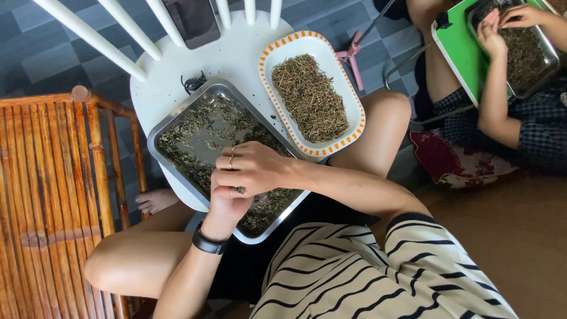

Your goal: The person sits cross-legged on the floor and sorts dried green herbs by hand. They pick up handfuls of herbs from a metal tray, separate them, and transfer the sorted portions into a white bowl with an orange pattern.

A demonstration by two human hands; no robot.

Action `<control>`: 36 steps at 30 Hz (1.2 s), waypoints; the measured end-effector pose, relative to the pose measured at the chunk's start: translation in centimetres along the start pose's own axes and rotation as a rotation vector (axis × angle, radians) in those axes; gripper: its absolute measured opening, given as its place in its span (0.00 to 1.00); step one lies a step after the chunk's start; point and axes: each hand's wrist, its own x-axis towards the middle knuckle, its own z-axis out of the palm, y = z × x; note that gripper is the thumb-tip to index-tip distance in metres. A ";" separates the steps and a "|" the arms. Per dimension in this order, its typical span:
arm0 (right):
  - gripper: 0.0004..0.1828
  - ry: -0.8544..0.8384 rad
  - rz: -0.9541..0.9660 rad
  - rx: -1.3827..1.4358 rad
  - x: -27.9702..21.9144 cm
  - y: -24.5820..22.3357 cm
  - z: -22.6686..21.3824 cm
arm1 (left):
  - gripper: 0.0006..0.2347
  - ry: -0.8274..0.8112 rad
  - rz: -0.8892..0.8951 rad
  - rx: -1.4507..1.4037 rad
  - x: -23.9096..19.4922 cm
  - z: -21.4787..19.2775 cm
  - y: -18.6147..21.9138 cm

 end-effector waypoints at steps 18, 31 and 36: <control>0.20 0.169 0.664 0.654 1.1 -1.9 -1.7 | 0.14 0.237 0.025 0.081 0.4 -2.8 0.1; 0.19 0.386 1.609 1.293 0.2 -5.2 -2.2 | 0.22 0.119 0.430 0.621 -1.2 1.6 1.6; 0.22 0.425 1.676 1.397 -2.3 -5.0 0.2 | 0.20 -0.157 0.825 1.201 -0.1 0.8 1.4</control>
